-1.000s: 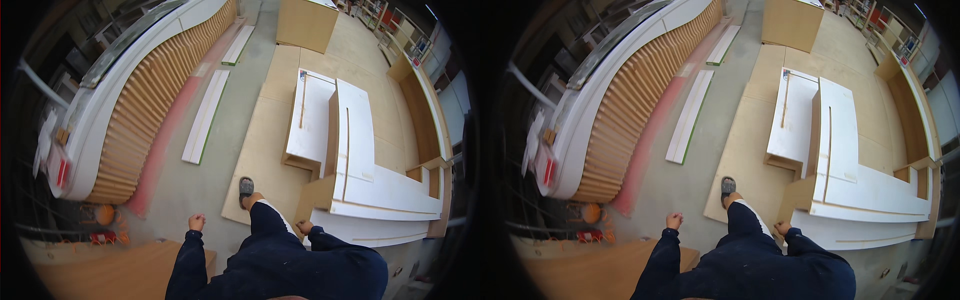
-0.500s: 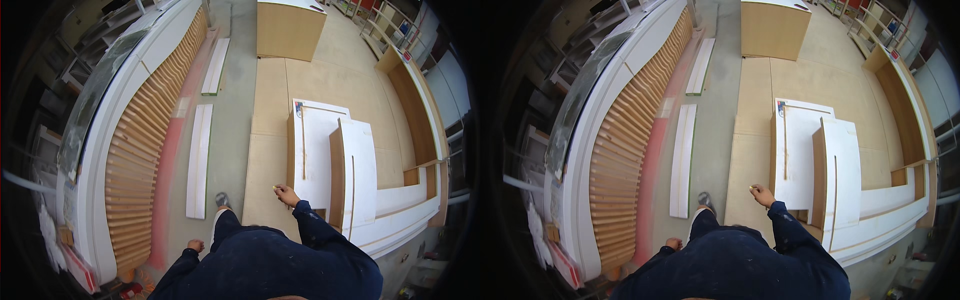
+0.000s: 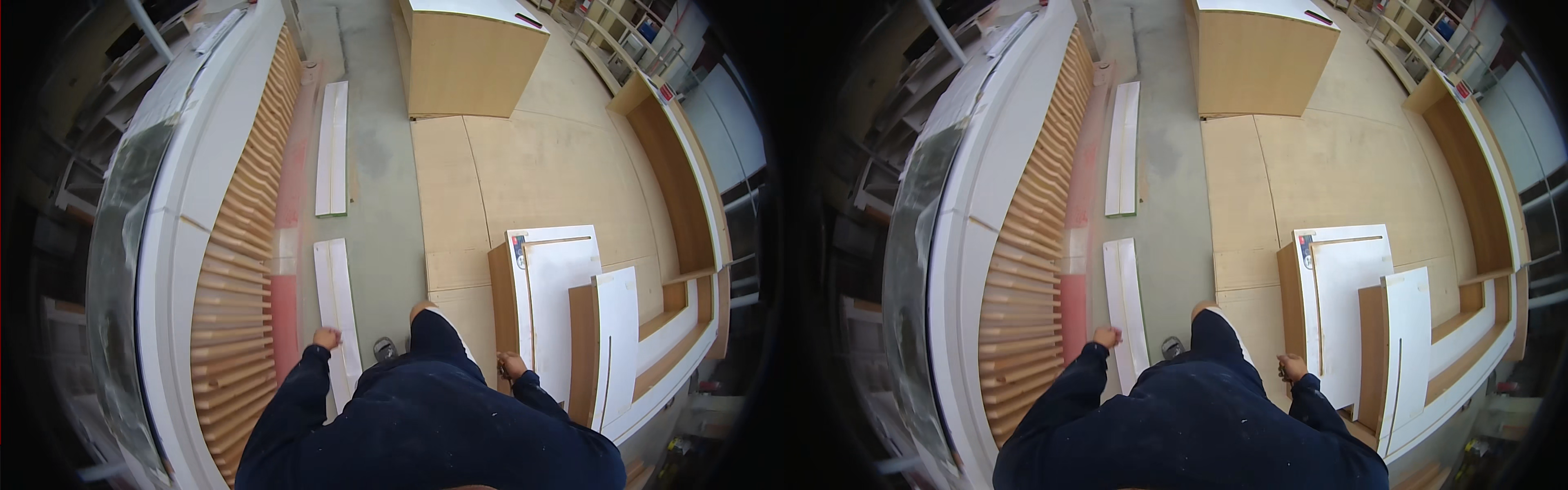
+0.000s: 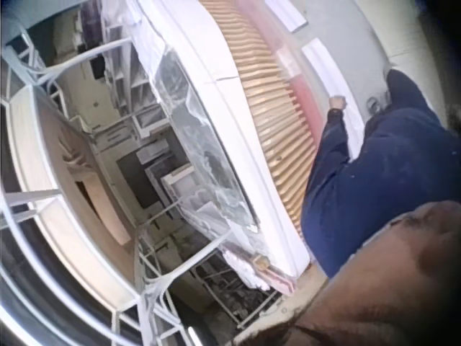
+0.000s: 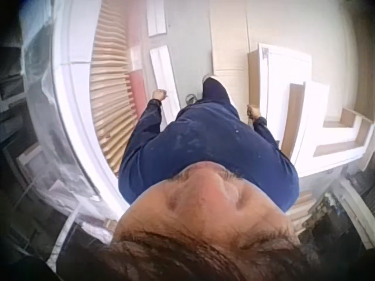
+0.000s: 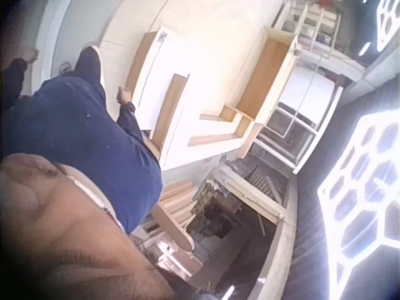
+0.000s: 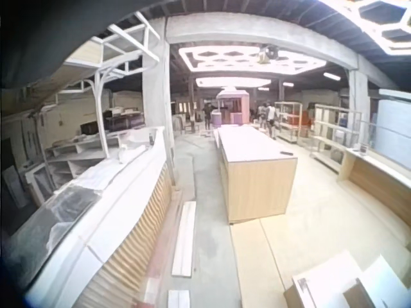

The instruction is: The person walks across the workshop, measures wooden boards with a tape measure, and fastens them onto a wooden frame using a power drill and screws.

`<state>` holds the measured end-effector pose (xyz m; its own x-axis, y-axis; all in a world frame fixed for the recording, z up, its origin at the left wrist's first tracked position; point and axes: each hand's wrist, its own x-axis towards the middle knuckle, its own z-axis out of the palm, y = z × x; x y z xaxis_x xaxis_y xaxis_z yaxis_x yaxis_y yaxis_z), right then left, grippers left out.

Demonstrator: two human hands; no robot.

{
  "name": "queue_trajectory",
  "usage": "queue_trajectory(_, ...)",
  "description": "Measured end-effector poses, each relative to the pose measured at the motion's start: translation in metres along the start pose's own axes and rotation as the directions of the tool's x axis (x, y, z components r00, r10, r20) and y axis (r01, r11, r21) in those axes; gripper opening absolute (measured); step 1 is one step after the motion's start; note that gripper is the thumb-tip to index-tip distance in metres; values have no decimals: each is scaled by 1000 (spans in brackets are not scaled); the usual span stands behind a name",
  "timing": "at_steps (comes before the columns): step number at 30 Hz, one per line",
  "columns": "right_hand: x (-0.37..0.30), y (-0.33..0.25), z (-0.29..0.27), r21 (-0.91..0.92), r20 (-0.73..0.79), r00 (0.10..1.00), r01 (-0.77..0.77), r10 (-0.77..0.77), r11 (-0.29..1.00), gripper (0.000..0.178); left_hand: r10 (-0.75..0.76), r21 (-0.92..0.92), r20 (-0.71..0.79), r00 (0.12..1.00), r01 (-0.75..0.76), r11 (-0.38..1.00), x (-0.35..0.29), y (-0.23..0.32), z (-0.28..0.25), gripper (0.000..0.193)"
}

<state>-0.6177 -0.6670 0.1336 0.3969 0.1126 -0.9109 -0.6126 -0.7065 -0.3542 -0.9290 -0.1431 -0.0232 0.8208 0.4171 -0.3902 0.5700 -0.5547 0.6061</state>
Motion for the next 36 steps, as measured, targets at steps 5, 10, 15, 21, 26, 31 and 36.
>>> queue_trajectory(5,60,-127,9,325,-218,957,255,-191,911,17,-160,-510,16,987,146,848,236,174,-146,25)
queue_trajectory(10,205,-326,39,-462,-197,712,539,-674,704,44,-137,-753,161,977,212,623,366,248,-208,18)
queue_trajectory(15,176,-626,94,-375,159,562,795,-812,477,55,-95,-837,342,935,349,420,462,331,-291,31)
queue_trajectory(21,168,-888,165,-275,412,225,955,-883,115,65,96,-947,228,969,244,-208,611,349,-383,47)
queue_trajectory(26,238,-1046,188,-191,531,184,977,-827,94,55,177,-867,225,958,280,-413,769,318,-457,51)
queue_trajectory(31,282,-1201,151,-237,225,462,880,-858,412,43,427,-853,245,871,402,-332,903,335,-552,51)
queue_trajectory(36,345,-1350,132,-26,73,521,854,-851,520,34,394,-952,248,885,299,-71,1052,388,-651,57)
